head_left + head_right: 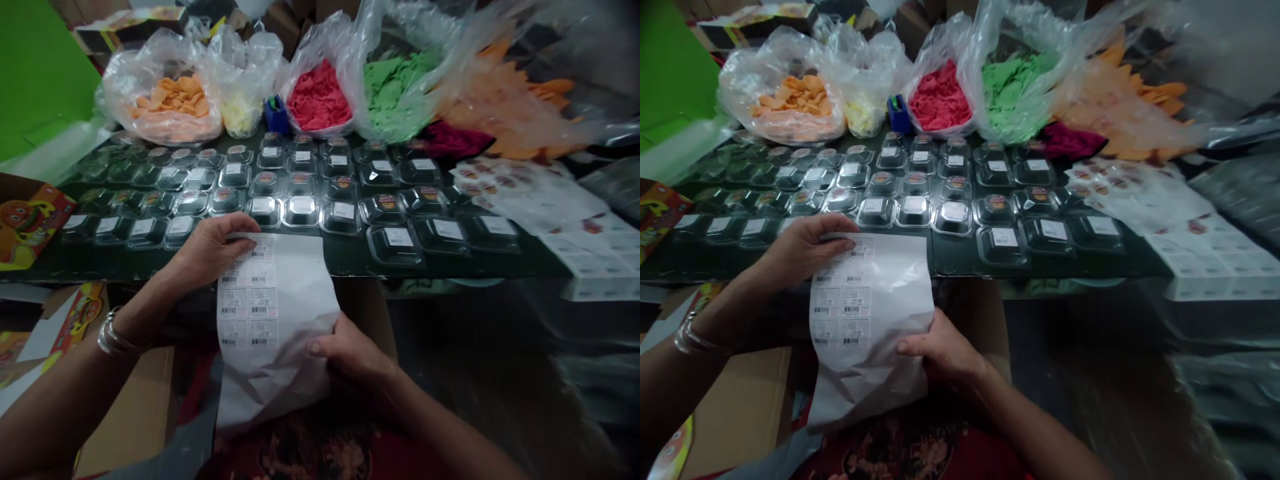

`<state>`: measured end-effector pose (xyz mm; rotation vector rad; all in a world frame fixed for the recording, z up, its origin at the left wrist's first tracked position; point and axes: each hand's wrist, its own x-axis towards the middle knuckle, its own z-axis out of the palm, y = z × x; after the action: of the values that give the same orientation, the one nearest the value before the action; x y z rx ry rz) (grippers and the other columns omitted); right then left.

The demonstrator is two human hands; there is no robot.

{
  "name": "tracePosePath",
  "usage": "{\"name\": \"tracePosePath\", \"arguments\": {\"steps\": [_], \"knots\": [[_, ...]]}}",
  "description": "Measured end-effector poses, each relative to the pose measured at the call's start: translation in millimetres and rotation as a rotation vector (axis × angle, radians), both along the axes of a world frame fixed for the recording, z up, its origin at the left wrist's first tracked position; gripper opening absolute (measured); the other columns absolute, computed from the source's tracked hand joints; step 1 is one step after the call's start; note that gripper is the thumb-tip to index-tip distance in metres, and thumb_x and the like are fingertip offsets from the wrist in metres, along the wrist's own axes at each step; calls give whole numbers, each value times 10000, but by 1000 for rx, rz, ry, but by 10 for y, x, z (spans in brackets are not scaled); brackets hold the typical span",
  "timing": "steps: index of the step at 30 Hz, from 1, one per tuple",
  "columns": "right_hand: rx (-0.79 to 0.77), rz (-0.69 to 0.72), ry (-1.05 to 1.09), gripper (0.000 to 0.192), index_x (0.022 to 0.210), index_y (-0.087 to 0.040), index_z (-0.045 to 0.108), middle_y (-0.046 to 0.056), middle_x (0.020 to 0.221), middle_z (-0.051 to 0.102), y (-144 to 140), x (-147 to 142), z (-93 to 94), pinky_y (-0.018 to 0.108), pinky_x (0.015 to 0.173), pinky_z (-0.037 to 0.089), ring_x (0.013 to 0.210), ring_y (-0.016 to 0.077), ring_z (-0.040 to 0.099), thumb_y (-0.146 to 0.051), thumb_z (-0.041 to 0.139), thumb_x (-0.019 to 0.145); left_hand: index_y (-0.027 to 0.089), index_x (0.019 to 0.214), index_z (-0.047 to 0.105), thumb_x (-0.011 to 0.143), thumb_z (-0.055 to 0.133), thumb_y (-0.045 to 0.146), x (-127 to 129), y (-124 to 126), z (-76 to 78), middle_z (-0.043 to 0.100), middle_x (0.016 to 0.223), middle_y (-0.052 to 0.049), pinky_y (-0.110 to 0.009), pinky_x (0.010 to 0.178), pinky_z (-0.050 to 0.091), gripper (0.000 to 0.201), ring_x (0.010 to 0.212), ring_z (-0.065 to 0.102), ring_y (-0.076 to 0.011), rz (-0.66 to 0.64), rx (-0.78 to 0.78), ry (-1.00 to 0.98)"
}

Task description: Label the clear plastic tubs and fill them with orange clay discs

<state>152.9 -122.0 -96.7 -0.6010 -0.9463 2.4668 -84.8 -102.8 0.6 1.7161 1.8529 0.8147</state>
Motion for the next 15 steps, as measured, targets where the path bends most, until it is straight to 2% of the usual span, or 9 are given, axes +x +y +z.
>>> {"name": "tracePosePath", "arguments": {"steps": [3,5,7,9,10,13,15], "knots": [[-78,-34,-53,512,1059,-154,672,70,940,711,-78,-60,16,371,860,482,908,254,644,-210,824,574,167,882,655,762,593,209,6,56,-68,672,786,-1,-255,671,450,142,714,584,-137,-5,51,109],[-138,-65,-120,499,1046,-147,675,73,934,711,-136,-78,-9,381,848,483,886,256,644,-207,803,568,170,926,649,779,593,191,14,32,-51,683,832,-18,-283,708,464,159,759,600,-160,-1,107,213],[-141,-104,-234,441,978,-135,693,82,920,711,-171,-68,-52,389,820,489,848,260,642,-237,793,561,174,947,634,805,585,181,71,-111,5,676,914,-45,-322,770,465,150,856,590,-191,11,257,382],[-108,-132,-343,391,909,-130,708,97,946,710,-181,-41,-88,403,825,486,861,273,636,-302,796,569,178,905,613,841,566,175,195,-375,40,647,943,-57,-331,798,453,79,909,561,-199,7,422,523],[-98,-138,-369,390,891,-129,713,103,962,709,-181,-28,-96,410,842,482,885,284,632,-343,797,577,180,861,598,861,551,171,275,-533,28,630,898,-49,-313,766,451,48,872,553,-186,-14,463,543],[-103,-109,-333,464,935,-130,717,114,1029,702,-183,-5,-73,438,930,445,1023,321,600,-440,788,597,189,892,582,896,525,176,517,-965,-159,606,800,-22,-268,628,425,59,712,523,-153,-216,333,476],[-45,-72,-323,496,968,-136,716,115,1081,690,-189,1,-33,456,991,401,1088,330,571,-483,776,618,177,908,585,901,528,190,628,-1128,-345,613,774,-29,-284,608,415,59,682,521,-165,-238,272,487]]}}
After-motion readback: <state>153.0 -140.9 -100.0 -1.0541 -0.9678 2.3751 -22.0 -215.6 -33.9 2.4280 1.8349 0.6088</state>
